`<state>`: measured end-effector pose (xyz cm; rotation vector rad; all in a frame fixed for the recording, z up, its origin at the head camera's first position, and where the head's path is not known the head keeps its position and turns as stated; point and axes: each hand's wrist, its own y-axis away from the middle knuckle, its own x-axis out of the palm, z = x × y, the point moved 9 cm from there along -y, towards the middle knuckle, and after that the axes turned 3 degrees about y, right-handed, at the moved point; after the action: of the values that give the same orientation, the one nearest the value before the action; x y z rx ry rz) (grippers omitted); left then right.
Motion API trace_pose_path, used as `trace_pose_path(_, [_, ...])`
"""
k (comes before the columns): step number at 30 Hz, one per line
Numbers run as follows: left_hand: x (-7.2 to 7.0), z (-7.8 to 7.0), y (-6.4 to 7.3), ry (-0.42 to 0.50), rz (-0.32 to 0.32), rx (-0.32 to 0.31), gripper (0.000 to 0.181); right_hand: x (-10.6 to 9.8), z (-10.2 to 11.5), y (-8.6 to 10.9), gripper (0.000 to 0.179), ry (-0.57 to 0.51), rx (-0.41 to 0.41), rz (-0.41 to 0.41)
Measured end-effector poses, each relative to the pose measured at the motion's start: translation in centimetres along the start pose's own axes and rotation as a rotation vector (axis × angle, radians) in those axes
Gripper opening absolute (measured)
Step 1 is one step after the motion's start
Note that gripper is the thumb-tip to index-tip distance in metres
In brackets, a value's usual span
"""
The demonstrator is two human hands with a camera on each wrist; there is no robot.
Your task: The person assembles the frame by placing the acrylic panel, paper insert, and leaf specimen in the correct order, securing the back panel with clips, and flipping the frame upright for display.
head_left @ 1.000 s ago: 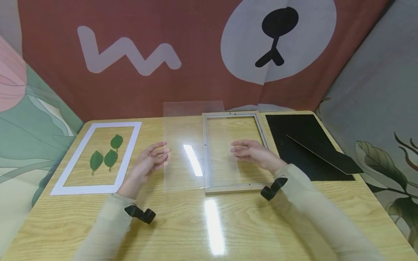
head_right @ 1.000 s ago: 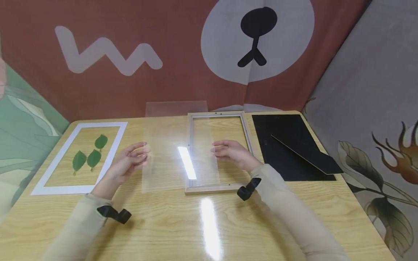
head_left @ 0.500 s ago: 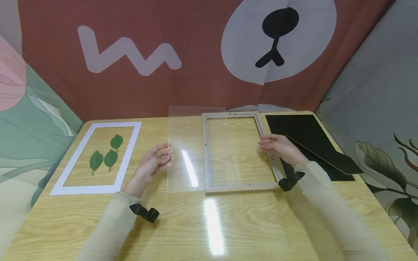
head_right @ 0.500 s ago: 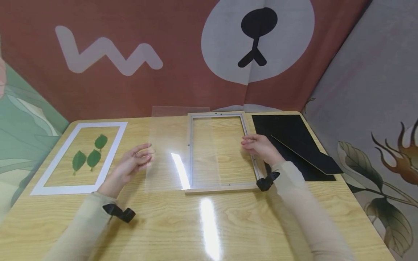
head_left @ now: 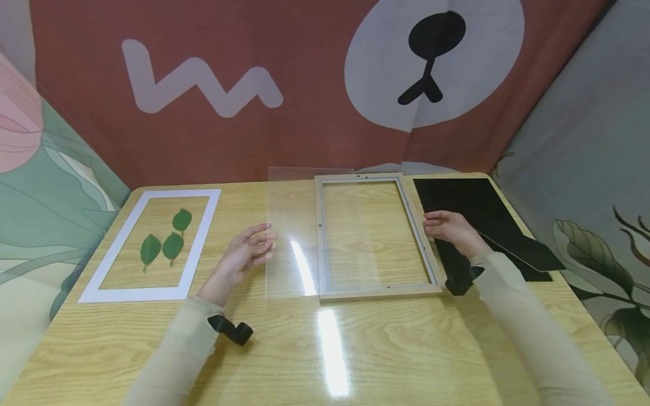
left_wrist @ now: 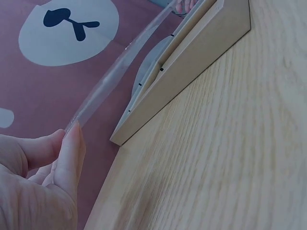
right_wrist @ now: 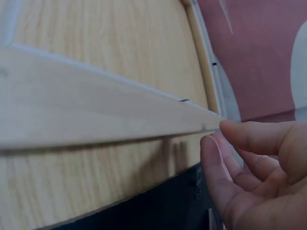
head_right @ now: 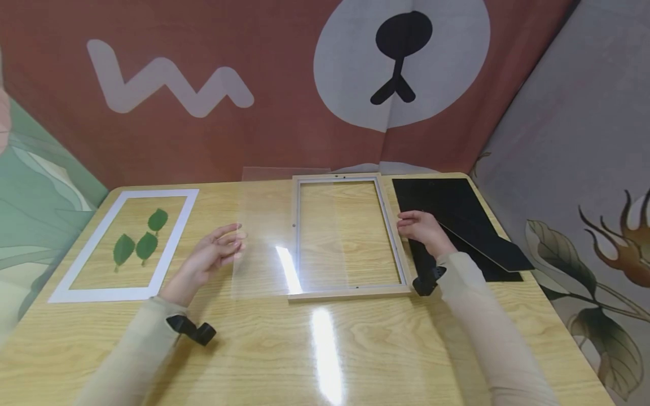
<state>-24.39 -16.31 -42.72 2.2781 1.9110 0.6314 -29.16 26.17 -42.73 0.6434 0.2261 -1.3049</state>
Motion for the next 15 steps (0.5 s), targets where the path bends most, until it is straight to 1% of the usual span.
trace_pose_path(4, [0.2, 0.1, -0.1, 0.003, -0.005, -0.009, 0.057, 0.6, -0.5, -0.2, 0.054, 0.052, 0.02, 0.008])
trace_pose_path(11, [0.4, 0.5, -0.6, 0.015, -0.003, -0.022, 0.056, 1.1, -1.3, -0.7, 0.055, 0.056, 0.063, 0.011])
trace_pose_path(15, [0.6, 0.7, -0.8, 0.024, -0.003, -0.022, 0.056, 1.2, -1.3, -0.8, 0.055, 0.059, 0.069, 0.009])
